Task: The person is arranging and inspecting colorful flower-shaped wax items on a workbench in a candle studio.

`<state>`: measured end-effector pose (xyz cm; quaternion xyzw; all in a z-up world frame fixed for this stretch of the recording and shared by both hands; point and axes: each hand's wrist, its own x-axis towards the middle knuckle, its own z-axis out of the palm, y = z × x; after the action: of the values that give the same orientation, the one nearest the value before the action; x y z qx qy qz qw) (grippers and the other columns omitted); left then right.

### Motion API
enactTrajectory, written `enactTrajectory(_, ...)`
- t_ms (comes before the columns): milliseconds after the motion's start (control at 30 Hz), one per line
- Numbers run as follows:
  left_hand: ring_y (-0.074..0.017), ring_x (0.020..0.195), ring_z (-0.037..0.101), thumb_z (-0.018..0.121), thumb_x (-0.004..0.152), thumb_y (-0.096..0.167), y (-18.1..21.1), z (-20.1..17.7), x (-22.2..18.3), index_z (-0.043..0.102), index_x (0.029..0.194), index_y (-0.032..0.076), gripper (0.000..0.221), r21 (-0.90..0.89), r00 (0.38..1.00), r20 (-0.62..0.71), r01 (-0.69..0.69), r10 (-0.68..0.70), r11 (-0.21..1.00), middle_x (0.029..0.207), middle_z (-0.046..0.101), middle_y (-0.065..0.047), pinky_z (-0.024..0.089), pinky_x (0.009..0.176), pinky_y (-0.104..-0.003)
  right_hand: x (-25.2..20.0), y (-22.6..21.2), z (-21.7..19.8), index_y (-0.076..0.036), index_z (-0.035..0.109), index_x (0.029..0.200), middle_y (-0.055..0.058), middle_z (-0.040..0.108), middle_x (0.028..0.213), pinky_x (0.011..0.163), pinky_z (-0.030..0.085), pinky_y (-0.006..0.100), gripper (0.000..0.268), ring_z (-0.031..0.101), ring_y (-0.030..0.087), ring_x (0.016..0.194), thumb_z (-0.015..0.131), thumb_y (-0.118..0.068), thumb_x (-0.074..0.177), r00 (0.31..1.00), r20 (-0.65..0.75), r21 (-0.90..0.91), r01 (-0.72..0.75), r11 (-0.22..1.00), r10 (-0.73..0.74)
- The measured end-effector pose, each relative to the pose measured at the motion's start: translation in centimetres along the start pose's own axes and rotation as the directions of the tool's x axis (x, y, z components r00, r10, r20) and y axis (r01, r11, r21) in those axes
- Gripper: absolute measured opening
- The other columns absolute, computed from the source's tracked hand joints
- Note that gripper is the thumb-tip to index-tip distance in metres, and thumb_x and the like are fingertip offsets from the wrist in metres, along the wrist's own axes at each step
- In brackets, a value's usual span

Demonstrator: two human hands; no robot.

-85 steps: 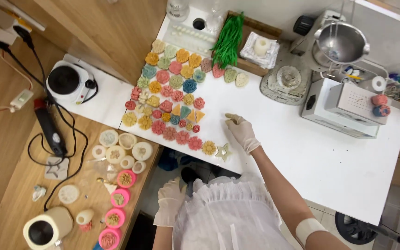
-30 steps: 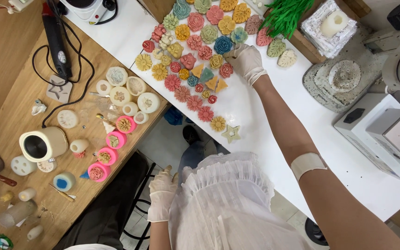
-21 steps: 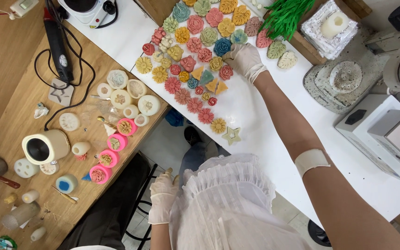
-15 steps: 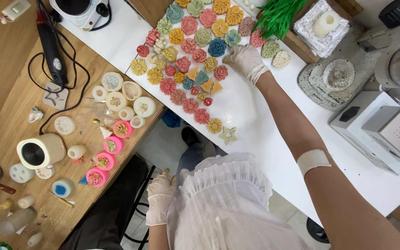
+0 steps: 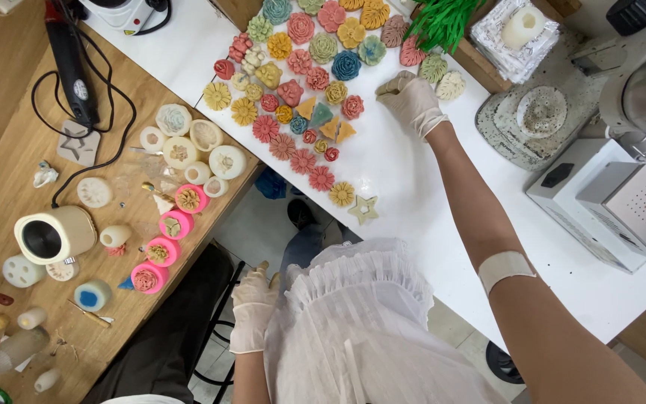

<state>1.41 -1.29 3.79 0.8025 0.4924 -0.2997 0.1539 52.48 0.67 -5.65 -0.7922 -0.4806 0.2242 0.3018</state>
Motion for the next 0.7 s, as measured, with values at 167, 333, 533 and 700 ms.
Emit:
enactTrajectory(167, -0.0267, 0.093, 0.074, 0.06, 0.095, 0.047, 0.0, 1.4, -0.4, 0.064, 0.132, 0.014, 0.05, -0.034, 0.999, 0.035, 0.036, -0.035, 0.999, 0.105, 0.074, -0.01, 0.059, 0.077, -0.042, -1.9, -1.0, 1.8, -0.011, 0.082, 0.097, 0.011, 0.073, 0.099, 0.083, 0.055, 0.036, 0.016, 0.069, 0.027, 0.089, 0.081, -0.019, 0.083, 0.993, -0.115, 0.082, -0.03, 0.996, 0.04)
enactTrajectory(333, -0.0277, 0.095, 0.072, 0.061, 0.095, 0.048, 0.3, 1.7, -0.7, 0.064, 0.132, 0.013, 0.05, -0.046, 1.0, -0.027, -0.017, 0.016, 0.999, 0.104, 0.073, -0.011, 0.059, 0.078, -0.042, -2.8, -1.4, 4.0, -0.009, 0.081, 0.095, 0.012, 0.072, 0.097, 0.081, 0.053, 0.04, 0.008, 0.066, 0.029, 0.091, 0.079, -0.014, 0.089, 0.952, -0.305, -0.069, 0.012, 0.998, -0.033)
enactTrajectory(533, -0.0294, 0.094, 0.072, 0.062, 0.094, 0.046, -0.1, 1.8, -1.2, 0.065, 0.13, 0.012, 0.05, -0.122, 0.999, -0.05, -0.004, -0.002, 0.993, 0.104, 0.073, -0.012, 0.059, 0.08, -0.042, -1.9, -2.2, 5.0, -0.007, 0.08, 0.091, 0.013, 0.07, 0.089, 0.074, 0.053, 0.037, 0.008, 0.067, 0.028, 0.08, 0.079, -0.013, 0.087, 0.915, -0.381, 0.119, -0.096, 0.988, 0.134)
enactTrajectory(700, -0.0304, 0.094, 0.072, 0.063, 0.094, 0.045, -0.7, 2.7, -1.9, 0.066, 0.129, 0.011, 0.049, -0.165, 0.998, -0.056, 0.004, -0.014, 0.986, 0.105, 0.073, -0.012, 0.058, 0.08, -0.044, -2.1, -2.8, 5.6, -0.008, 0.081, 0.091, 0.012, 0.071, 0.088, 0.074, 0.054, 0.036, 0.007, 0.068, 0.025, 0.078, 0.079, -0.012, 0.087, 0.91, -0.396, 0.134, -0.079, 0.988, 0.126)
